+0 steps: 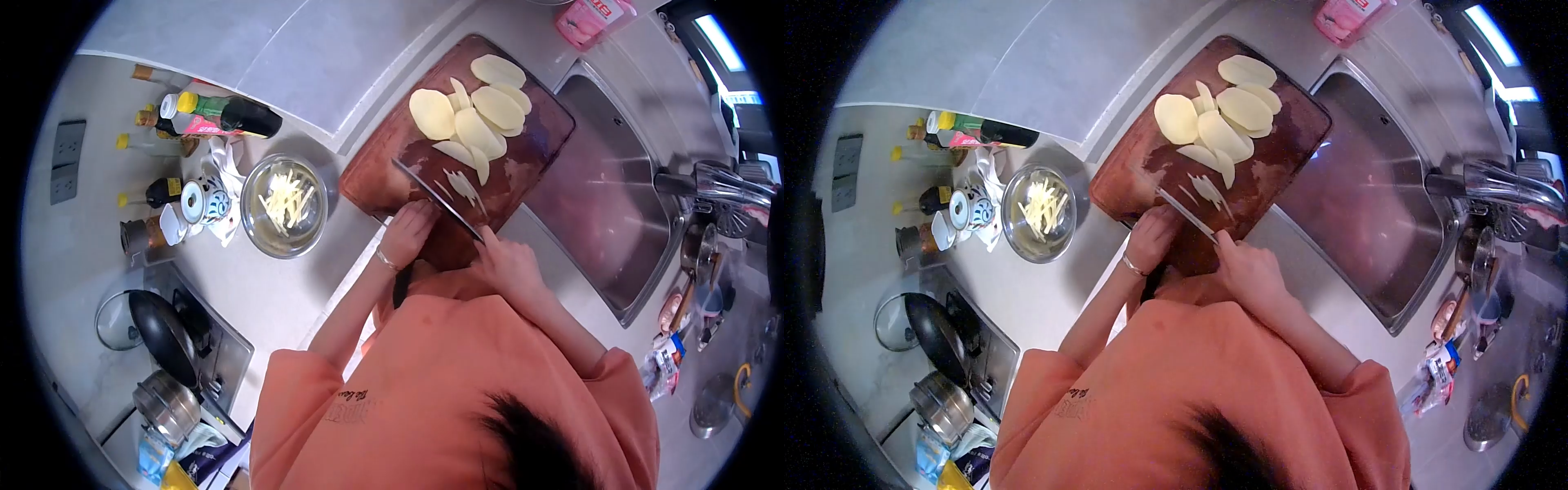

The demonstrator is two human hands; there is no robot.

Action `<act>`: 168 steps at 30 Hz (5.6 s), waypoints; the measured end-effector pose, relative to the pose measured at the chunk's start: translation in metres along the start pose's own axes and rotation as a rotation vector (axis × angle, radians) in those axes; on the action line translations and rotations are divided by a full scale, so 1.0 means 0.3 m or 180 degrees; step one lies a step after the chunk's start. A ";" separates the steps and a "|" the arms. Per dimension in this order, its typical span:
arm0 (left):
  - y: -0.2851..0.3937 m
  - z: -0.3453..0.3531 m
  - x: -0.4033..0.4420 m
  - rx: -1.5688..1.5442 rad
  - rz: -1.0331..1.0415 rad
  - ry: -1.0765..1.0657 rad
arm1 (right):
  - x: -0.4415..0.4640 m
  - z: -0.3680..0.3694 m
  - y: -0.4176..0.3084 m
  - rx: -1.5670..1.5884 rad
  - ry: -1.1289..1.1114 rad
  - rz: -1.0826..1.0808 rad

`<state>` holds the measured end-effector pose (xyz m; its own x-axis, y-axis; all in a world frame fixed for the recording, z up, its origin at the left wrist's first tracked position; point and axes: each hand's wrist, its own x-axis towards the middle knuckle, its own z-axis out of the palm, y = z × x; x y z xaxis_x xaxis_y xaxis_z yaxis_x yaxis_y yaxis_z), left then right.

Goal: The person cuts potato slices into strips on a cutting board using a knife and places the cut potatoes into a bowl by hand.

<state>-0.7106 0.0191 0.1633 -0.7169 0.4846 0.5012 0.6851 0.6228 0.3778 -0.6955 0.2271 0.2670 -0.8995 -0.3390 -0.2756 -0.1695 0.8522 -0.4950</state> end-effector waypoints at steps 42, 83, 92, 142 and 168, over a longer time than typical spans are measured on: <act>-0.022 0.005 0.386 0.0871 0.0834 -0.2483 | 0.022 -0.160 0.086 0.0296 0.1309 -0.0066; -0.014 0.055 0.410 0.0684 -0.0961 -0.2350 | 0.028 -0.197 0.076 0.0201 0.1004 -0.0025; -0.169 -0.004 0.343 -0.1390 -0.1506 -0.1935 | 0.057 -0.212 0.085 -0.0103 0.1009 -0.0274; -0.068 -0.364 0.129 0.0383 -0.1805 -0.0761 | 0.087 -0.206 0.011 -0.0464 0.0743 -0.0544; -0.306 -0.732 -0.158 0.0043 -0.2074 -0.0747 | 0.496 0.127 -0.482 -0.1512 0.1035 -0.3492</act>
<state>-0.7111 -0.1957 0.2757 -0.9917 0.1281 -0.0068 0.1047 0.8389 0.5341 -0.7896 0.0382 0.2661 -0.2365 -0.9077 0.3467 -0.9642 0.2632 0.0314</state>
